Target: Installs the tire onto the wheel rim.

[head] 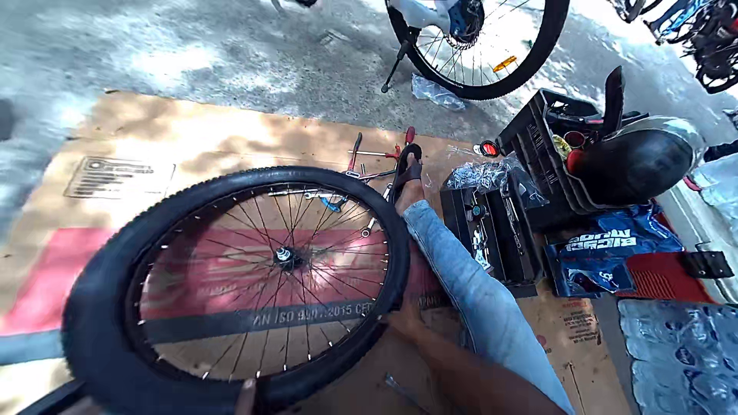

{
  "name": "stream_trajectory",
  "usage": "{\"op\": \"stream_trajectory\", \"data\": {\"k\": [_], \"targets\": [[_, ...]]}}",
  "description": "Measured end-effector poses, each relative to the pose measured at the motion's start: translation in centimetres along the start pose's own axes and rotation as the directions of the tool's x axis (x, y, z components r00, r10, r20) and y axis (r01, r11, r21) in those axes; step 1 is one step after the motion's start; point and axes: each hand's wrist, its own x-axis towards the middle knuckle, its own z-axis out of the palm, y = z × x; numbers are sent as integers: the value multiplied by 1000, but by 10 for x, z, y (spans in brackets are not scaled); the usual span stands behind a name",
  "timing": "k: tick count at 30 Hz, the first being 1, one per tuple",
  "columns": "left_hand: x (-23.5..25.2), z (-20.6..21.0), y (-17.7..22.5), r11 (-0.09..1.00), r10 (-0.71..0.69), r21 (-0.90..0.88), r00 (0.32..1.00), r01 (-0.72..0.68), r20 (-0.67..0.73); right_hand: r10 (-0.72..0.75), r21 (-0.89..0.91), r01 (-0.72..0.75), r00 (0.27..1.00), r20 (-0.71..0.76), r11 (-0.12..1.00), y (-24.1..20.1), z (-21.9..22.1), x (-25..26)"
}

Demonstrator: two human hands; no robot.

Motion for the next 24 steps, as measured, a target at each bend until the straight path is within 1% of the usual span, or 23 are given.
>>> {"op": "stream_trajectory", "data": {"k": [2,3,4,6,7,9,10,11,12,13,14,15,16,17,18,19,20,21,22,23,24], "targets": [[14,-13,-8,997,43,-68,998,-45,-34,28,-11,-26,967,252,1000,15,-14,-1],[19,-9,-12,994,31,-100,998,-37,-62,47,-72,-26,949,310,997,19,-20,4],[16,0,-18,992,-12,-128,997,3,-70,62,-160,-13,950,305,987,23,-23,8],[-8,23,-33,977,-172,-135,984,164,-51,133,-363,-40,963,236,931,40,-16,6],[-20,37,-40,958,-259,-138,965,252,-37,177,-440,-59,957,232,896,54,-8,5],[-41,59,-58,904,-401,-172,916,391,-30,294,-586,-88,918,267,806,84,2,-2],[-48,61,-65,891,-427,-189,903,412,-50,322,-662,-52,900,293,748,99,4,-15],[-50,60,-68,896,-418,-202,904,394,-90,305,-720,39,889,342,692,105,3,-32],[-47,61,-66,909,-393,-202,911,365,-124,252,-745,160,878,407,648,91,-3,-51],[-42,61,-63,926,-356,-187,922,327,-150,251,-782,216,868,428,584,44,-9,-74],[-36,58,-59,946,-309,-157,932,282,-187,406,-868,103,853,329,486,-34,-7,-105],[-30,53,-55,963,-260,-128,939,236,-224,545,-913,-68,819,179,402,-113,-3,-133],[-23,46,-48,976,-210,-102,945,190,-250,547,-893,-136,826,137,430,-158,-10,-146],[-14,38,-39,986,-163,-87,954,145,-252,496,-842,-176,860,121,510,-171,-18,-146],[-3,30,-31,992,-117,-78,963,101,-241,412,-776,-187,906,101,603,-160,-24,-134],[9,21,-24,995,-85,-77,970,69,-229,281,-685,-155,957,77,712,-125,-27,-110],[17,12,-18,996,-76,-64,977,65,-197,107,-570,-63,993,44,819,-71,-28,-75],[23,4,-14,997,-77,-27,987,74,-140,-64,-457,51,998,-13,888,-9,-25,-30],[29,-4,-13,996,-86,26,993,89,-81,-128,-352,90,988,-88,932,31,-21,9],[35,-9,-16,991,-115,62,992,117,-44,-105,-267,67,986,-129,961,45,-19,35],[35,-9,-20,986,-145,77,989,148,-39,-53,-228,24,991,-125,973,43,-19,47]]}}
